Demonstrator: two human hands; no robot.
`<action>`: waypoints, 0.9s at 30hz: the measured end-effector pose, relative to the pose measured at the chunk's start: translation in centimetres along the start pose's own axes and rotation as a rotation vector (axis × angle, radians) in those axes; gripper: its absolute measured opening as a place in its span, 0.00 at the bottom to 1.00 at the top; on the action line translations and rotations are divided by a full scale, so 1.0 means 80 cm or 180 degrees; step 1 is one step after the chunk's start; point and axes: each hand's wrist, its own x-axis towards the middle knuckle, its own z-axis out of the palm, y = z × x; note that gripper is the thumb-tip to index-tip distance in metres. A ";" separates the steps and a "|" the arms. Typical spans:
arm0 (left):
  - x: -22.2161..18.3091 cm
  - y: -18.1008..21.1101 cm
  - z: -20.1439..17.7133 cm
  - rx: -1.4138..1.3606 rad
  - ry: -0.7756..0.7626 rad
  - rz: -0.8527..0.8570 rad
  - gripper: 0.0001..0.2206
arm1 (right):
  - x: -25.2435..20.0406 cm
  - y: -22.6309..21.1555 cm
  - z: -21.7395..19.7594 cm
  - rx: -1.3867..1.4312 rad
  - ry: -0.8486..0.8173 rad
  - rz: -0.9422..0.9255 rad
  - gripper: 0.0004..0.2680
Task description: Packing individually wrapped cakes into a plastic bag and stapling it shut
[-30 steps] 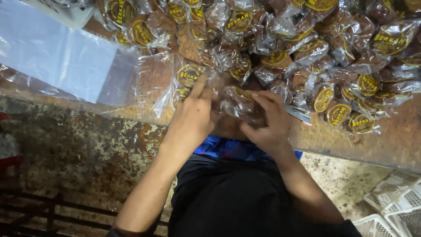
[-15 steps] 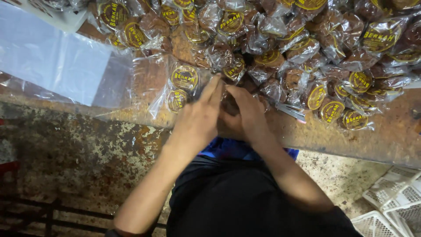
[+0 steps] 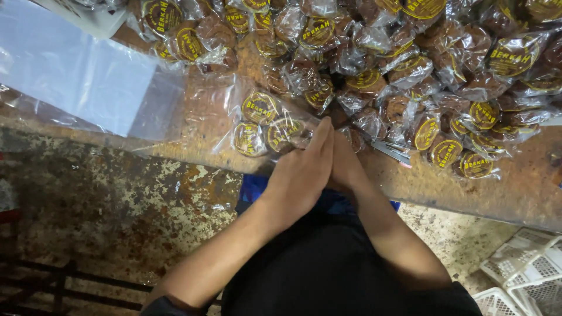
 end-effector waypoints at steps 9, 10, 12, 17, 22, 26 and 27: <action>-0.001 0.048 0.008 -0.0669 0.0506 0.0392 0.20 | -0.008 -0.110 0.012 0.2692 -0.0293 0.1144 0.18; -0.002 0.058 0.018 -0.0944 0.0402 0.0621 0.19 | -0.003 -0.113 0.010 0.2391 -0.0759 0.0694 0.20; -0.008 0.076 0.017 -0.1208 0.0302 0.0849 0.19 | 0.004 -0.118 0.015 0.2078 -0.1218 0.0230 0.23; -0.014 0.077 0.001 -0.2083 0.0425 0.0977 0.20 | 0.038 -0.066 0.024 -0.0572 -0.0468 -0.0281 0.24; 0.001 -0.042 -0.016 -0.1318 0.1732 0.0826 0.13 | 0.007 -0.089 0.012 -0.0409 -0.0238 -0.0753 0.17; -0.010 -0.120 0.021 0.0031 0.1224 -0.0093 0.27 | 0.017 -0.079 0.007 -0.0494 -0.0217 -0.0231 0.20; -0.010 -0.117 0.016 0.0032 0.1224 -0.0078 0.27 | 0.017 -0.079 0.008 -0.0491 -0.0202 -0.0231 0.20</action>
